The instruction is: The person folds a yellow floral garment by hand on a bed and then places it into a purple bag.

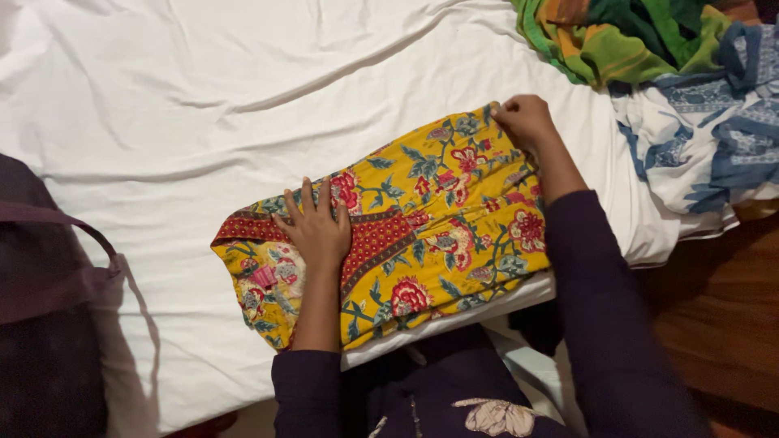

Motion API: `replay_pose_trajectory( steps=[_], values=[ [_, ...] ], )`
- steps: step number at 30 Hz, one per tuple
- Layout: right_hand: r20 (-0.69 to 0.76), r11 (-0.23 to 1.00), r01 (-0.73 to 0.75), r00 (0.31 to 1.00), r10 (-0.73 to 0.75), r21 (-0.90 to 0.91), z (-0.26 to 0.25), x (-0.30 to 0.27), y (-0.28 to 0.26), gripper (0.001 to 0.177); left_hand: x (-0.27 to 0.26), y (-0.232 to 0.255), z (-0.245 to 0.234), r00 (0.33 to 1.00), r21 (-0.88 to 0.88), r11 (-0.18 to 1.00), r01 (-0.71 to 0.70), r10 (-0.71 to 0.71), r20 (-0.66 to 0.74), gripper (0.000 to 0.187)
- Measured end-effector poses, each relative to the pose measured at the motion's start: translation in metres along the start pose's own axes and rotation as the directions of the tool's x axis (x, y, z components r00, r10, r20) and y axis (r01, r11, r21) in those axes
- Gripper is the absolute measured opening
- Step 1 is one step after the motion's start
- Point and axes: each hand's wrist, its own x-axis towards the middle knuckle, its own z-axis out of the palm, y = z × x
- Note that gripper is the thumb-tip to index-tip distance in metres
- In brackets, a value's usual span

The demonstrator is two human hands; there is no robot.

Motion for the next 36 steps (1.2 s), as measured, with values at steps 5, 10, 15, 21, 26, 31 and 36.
replay_pose_trajectory(
  steps=[5,10,15,21,26,31,36],
  values=[
    [-0.297,0.963,0.208,0.921,-0.252,-0.172,0.006,-0.010,-0.025,0.031,0.001,0.000,0.001,1.000,0.007,1.000,0.004,-0.004,-0.017,0.054],
    [-0.317,0.883,0.188,0.884,-0.342,-0.431,0.023,-0.095,-0.079,0.040,0.001,0.001,-0.003,1.000,-0.009,1.000,0.010,-0.010,-0.016,0.053],
    [-0.058,0.832,0.533,0.836,-0.546,-0.153,0.084,-0.229,-0.114,0.051,-0.013,0.010,-0.016,1.000,-0.009,1.000,0.010,-0.010,-0.027,0.050],
    [0.116,0.618,0.761,0.644,-0.756,-0.197,0.151,-0.338,-0.098,0.057,-0.101,0.038,-0.048,0.985,-0.300,0.942,-0.148,0.111,-0.135,0.042],
    [0.122,0.619,0.685,0.702,-0.702,-0.385,0.133,-0.339,-0.063,0.068,-0.186,0.016,-0.067,0.959,-0.156,0.963,-0.218,0.182,-0.217,0.052],
    [-0.093,0.758,0.435,0.836,-0.540,-0.486,0.067,-0.310,-0.015,0.072,-0.246,-0.020,-0.059,0.942,-0.090,0.983,-0.160,0.125,-0.312,0.047],
    [-0.239,0.796,0.309,0.842,-0.483,-0.521,0.014,-0.308,0.031,0.063,-0.260,-0.048,-0.071,0.933,-0.052,0.994,-0.101,0.077,-0.350,0.049]
  ],
)
